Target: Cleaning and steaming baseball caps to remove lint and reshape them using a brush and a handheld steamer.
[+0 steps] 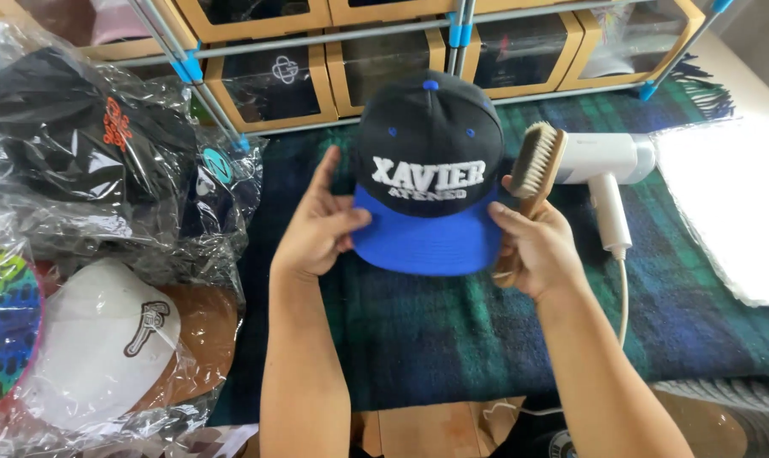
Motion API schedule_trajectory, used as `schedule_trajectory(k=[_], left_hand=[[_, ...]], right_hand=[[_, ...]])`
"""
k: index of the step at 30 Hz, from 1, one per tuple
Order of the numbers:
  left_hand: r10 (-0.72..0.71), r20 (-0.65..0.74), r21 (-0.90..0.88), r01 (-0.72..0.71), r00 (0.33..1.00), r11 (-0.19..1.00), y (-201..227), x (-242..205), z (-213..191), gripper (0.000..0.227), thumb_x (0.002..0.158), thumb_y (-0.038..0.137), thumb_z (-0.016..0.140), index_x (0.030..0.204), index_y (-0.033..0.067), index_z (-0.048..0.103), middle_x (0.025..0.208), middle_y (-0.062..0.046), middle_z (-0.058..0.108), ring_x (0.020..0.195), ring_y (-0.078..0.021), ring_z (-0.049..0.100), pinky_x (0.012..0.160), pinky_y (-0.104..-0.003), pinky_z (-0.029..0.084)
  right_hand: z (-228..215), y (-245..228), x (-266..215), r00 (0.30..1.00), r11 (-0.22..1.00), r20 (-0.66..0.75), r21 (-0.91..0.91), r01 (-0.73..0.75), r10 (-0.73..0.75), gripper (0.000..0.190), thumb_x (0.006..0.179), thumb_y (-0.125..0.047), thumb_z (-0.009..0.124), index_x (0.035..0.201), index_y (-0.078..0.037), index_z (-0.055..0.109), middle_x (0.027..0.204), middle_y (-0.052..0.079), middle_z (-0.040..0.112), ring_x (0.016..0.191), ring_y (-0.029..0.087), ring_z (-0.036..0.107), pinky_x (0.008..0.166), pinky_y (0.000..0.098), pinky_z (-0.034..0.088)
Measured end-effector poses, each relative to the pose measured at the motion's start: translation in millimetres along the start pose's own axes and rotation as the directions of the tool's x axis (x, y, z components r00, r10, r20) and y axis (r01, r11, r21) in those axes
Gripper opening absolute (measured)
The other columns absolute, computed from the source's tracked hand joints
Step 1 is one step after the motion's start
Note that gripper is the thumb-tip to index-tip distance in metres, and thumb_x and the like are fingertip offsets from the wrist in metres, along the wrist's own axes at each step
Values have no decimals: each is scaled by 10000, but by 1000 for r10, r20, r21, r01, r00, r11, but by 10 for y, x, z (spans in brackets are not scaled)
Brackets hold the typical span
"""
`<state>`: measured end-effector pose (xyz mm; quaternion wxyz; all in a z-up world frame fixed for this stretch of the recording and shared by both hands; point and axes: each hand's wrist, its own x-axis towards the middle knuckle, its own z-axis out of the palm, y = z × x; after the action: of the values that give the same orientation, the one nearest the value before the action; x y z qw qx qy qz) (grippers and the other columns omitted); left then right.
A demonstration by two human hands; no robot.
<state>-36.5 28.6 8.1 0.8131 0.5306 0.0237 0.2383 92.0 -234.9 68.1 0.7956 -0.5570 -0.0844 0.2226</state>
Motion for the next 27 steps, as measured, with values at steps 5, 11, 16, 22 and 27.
schedule_trajectory(k=[5,11,16,22,27], left_hand=[[35,-283,-315,-128,959,940,-46,57,-320,844,825,-39,643,1591,164,353,1032,-223,724,716,-258,736,554,-334,624],[100,-478,-150,-194,873,969,122,73,-29,858,731,-132,813,1442,182,450,1177,-186,632,945,-327,725,754,-430,665],[222,-723,226,-80,655,971,-15,270,-174,417,730,64,953,1019,131,660,956,-99,725,754,-162,719,558,-239,592],[-58,-556,183,190,829,965,341,61,294,925,608,140,873,1460,116,514,1441,-118,569,1261,-252,603,989,-432,619],[144,-528,249,-9,837,968,248,45,247,944,623,-49,953,1466,84,549,1247,-219,613,1075,-327,669,855,-394,625]], right_hand=[[415,349,-299,991,988,-30,-94,125,-129,299,867,-3,742,1121,-80,603,627,35,472,374,118,448,294,259,392],[268,306,-311,965,972,115,17,236,-236,177,954,-70,687,1105,-56,595,652,176,657,314,119,453,300,230,371],[-104,-191,282,936,927,5,141,348,-352,212,1077,-329,473,1229,-186,514,797,147,636,406,200,517,353,285,397],[-20,-267,359,946,900,111,-289,325,-306,526,1103,-230,473,1619,-207,373,836,49,550,518,79,449,419,208,349],[-308,275,621,899,863,-96,-341,373,-427,362,1061,-99,583,1390,-225,665,705,68,582,459,118,502,412,202,427]])
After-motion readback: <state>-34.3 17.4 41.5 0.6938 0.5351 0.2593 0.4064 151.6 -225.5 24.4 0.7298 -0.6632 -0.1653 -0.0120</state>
